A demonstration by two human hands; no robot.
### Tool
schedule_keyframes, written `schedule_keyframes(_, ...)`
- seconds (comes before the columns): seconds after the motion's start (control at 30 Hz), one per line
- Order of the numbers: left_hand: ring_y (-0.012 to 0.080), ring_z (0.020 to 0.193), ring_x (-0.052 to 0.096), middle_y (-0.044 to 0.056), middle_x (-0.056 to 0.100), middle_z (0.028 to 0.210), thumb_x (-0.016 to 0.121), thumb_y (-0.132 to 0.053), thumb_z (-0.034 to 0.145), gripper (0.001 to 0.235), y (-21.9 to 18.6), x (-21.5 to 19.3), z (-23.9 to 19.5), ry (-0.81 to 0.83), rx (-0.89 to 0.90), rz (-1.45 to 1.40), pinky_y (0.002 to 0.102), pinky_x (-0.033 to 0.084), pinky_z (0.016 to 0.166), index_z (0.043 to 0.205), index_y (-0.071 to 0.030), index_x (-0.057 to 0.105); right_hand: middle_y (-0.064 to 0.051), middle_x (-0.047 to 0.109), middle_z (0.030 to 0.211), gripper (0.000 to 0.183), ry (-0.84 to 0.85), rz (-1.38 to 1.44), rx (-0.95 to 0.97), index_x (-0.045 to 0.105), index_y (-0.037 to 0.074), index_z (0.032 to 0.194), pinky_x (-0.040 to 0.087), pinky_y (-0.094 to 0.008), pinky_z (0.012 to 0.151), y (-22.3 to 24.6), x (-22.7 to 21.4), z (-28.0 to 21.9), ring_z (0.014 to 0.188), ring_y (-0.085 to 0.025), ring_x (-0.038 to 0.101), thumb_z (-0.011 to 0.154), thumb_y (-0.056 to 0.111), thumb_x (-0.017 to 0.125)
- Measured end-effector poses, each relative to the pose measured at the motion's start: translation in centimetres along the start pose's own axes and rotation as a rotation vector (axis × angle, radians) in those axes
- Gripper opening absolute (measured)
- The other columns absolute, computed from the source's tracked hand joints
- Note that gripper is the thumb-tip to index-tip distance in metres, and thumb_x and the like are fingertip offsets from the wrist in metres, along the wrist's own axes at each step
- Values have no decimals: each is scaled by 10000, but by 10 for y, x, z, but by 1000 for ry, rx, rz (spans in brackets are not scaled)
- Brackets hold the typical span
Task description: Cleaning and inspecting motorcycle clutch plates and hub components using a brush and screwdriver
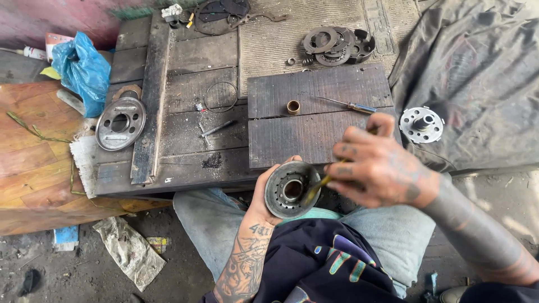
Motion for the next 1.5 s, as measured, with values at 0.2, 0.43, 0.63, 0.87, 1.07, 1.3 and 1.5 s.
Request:
schedule_keyframes(0.2, 204, 834, 634, 100, 588, 848, 542, -105, 926, 110, -3, 2, 1, -2, 19, 2, 373, 532, 919, 998, -39, 594, 32, 517, 733, 223, 0, 42, 40, 592, 233, 729, 253, -444, 811, 8, 3, 5, 743, -197, 504, 894, 376, 637)
schedule_keyframes(0.43, 203, 863, 603, 96, 536, 879, 505, -136, 913, 115, 3, 2, 2, 59, 27, 1, 373, 481, 975, 973, -51, 554, 44, 513, 722, 231, -14, 51, 42, 600, 244, 718, 242, -457, 825, -5, 12, -11, 731, -187, 485, 896, 390, 618)
schedule_keyframes(0.63, 189, 963, 591, 77, 542, 1002, 461, -163, 951, 182, 8, -12, -6, 132, 287, 10, 374, 461, 1028, 1085, -71, 541, -192, 523, 1068, 175, -521, 155, 751, 606, -159, 1202, 341, -385, 980, -32, -11, -72, 1034, -285, 416, 1028, -167, 600)
schedule_keyframes(0.87, 170, 1113, 575, 49, 552, 1187, 395, -204, 1008, 294, 21, -25, -8, 222, 652, 41, 376, 430, 1106, 1252, -100, 522, -75, 645, 751, 377, -218, 686, 1038, 527, -31, 1321, 484, -270, 491, 65, 9, -42, 567, -141, 581, 946, 5, 545)
schedule_keyframes(1.07, 155, 1234, 562, 27, 560, 1335, 342, -237, 1053, 388, 28, -31, -10, 293, 954, 67, 378, 406, 1169, 1386, -124, 506, -31, 702, 729, 498, -40, 650, 952, 604, 79, 1368, 514, -294, 463, 112, 9, -17, 506, -130, 623, 875, 8, 590)
schedule_keyframes(1.3, 159, 1156, 617, 35, 563, 1300, 328, -241, 1062, 389, 32, -31, -20, 249, 1197, 115, 344, 508, 1044, 1365, -87, 518, -21, 650, 830, 592, 96, 377, 930, 641, 220, 1399, 484, -374, 455, 134, 19, -12, 453, -209, 571, 843, 23, 605)
schedule_keyframes(1.5, 178, 999, 545, 106, 536, 1127, 540, -390, 994, 320, 27, 10, -35, 256, 1133, 187, 329, 469, 889, 1069, -85, 479, -26, 614, 793, 527, -44, 326, 829, 684, 142, 1329, 458, -345, 442, 140, 25, 2, 465, -166, 522, 835, -35, 625)
Point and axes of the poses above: each hand's wrist, its own z-axis towards the middle knuckle, its own x-axis out of the palm, y = z × x, the point moved 1 cm from there along z, towards the middle knuckle
